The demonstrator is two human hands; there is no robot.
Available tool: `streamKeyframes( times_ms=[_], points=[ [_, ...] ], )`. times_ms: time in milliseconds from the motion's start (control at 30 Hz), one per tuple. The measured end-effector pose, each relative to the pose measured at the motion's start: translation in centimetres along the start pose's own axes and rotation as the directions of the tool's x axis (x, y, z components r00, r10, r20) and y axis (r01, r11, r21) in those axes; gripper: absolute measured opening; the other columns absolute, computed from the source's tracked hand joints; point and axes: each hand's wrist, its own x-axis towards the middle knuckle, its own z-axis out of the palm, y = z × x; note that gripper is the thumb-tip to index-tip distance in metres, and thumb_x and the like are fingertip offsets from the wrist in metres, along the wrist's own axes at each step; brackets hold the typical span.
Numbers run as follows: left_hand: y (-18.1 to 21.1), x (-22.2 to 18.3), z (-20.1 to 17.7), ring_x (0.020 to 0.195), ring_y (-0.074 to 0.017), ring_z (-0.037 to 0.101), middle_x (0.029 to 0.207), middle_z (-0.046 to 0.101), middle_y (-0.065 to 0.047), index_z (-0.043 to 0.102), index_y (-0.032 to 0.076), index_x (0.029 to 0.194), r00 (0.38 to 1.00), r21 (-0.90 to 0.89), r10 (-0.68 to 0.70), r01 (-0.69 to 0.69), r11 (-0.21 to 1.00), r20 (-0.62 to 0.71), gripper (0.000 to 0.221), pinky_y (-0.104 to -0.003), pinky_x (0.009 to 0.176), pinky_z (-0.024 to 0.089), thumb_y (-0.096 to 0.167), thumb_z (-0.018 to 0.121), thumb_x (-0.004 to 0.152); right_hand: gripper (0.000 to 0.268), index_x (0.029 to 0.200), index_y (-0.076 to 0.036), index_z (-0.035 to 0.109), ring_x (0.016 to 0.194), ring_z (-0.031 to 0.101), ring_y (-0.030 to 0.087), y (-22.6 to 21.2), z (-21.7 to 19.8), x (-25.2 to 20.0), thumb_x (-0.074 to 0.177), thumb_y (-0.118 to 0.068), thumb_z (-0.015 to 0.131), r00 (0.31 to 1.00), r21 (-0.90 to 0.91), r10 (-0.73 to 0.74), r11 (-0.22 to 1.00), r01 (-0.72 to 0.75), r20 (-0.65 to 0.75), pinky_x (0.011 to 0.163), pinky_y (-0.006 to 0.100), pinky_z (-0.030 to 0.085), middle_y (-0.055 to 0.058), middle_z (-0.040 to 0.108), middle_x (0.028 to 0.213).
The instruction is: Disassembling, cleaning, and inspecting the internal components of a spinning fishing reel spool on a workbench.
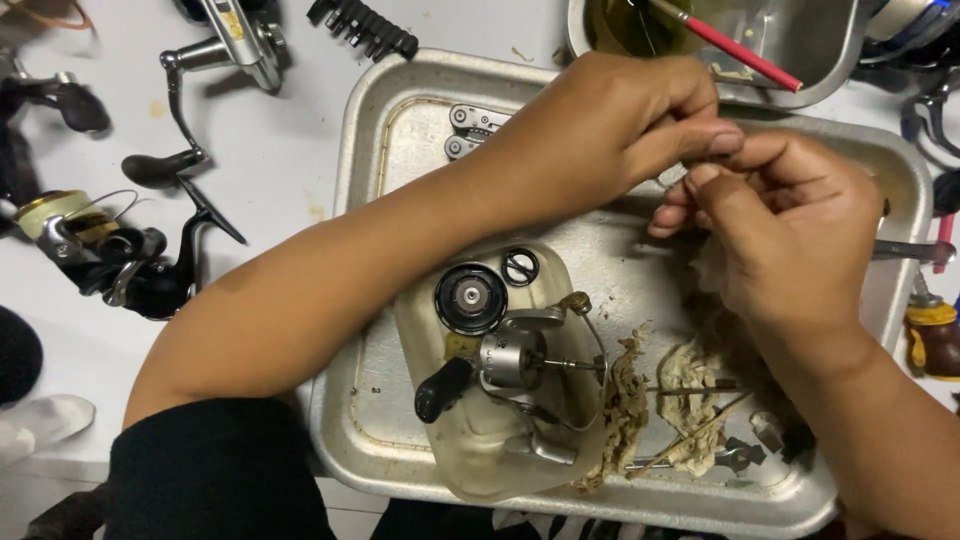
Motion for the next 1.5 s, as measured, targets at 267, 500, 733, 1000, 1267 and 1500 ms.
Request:
streamKeyframes(
  times_ms=[267,500,733,1000,1267,1500],
  points=[
    [0.5,-0.1,-0.6,0.069,-0.0123,0.058,0.077,0.064,0.0,0.058,0.01,0.09,0.999,0.036,-0.01,0.008,0.999,0.052,0.018,-0.03,0.063,0.041,0.022,0.059,0.104,0.004,0.107,0.006,0.059,0.072,0.07,0.021,-0.8,0.4,-0.2,0.109,0.01,0.06,0.999,-0.061,0.029,0.998,-0.03,-0.021,0.073,0.031,0.07,0.017,0.064,0.083],
    [0.1,-0.1,-0.8,0.069,-0.0133,0.061,0.077,0.065,-0.002,0.059,0.009,0.09,0.998,0.069,-0.002,-0.003,0.998,0.065,0.018,-0.029,0.063,0.043,0.02,0.061,0.104,0.007,0.104,0.006,0.061,0.067,0.073,0.022,-1.2,0.9,0.0,0.107,0.012,0.062,0.999,-0.155,0.033,0.987,-0.037,-0.028,0.067,0.029,0.068,0.019,0.07,0.087],
    [0.5,0.1,-1.2,0.073,-0.0119,0.057,0.082,0.062,0.0,0.056,0.01,0.098,0.998,0.035,0.017,-0.019,0.999,0.06,0.011,-0.028,0.067,0.043,0.018,0.06,0.106,0.007,0.106,0.007,0.062,0.07,0.07,0.02,-0.5,0.0,0.6,0.111,0.011,0.059,0.999,-0.087,-0.01,0.996,0.006,-0.037,0.073,0.03,0.071,0.016,0.065,0.087],
    [-0.5,-0.1,-0.7,0.064,-0.0132,0.055,0.071,0.061,0.0,0.057,0.011,0.085,0.999,0.118,0.032,-0.034,0.992,0.021,0.024,-0.03,0.059,0.04,0.025,0.063,0.103,0.006,0.104,0.003,0.06,0.067,0.071,0.02,-0.3,0.3,0.7,0.108,0.007,0.062,0.999,-0.186,0.018,0.982,-0.012,0.033,0.065,0.028,0.063,0.015,0.068,0.085],
    [0.0,0.5,-0.9,0.071,-0.0109,0.049,0.078,0.056,0.001,0.063,0.011,0.084,0.98,-0.012,0.031,-0.034,0.999,-0.194,0.019,-0.027,0.065,0.037,0.022,0.068,0.098,0.01,0.101,-0.002,0.061,0.067,0.069,0.018,0.7,-0.7,1.2,0.108,0.002,0.066,0.996,-0.015,0.06,0.998,-0.061,-0.061,0.068,0.027,0.068,0.012,0.065,0.083],
    [0.0,0.6,-0.8,0.069,-0.005,0.045,0.077,0.059,0.007,0.068,0.013,0.089,0.976,-0.156,-0.13,0.103,0.982,-0.174,0.016,-0.023,0.062,0.037,0.026,0.064,0.098,0.004,0.104,-0.001,0.065,0.064,0.068,0.016,0.5,-1.2,1.6,0.107,0.0,0.066,0.992,-0.055,0.051,0.997,-0.057,-0.114,0.066,0.027,0.067,0.012,0.063,0.074]
  ],
)
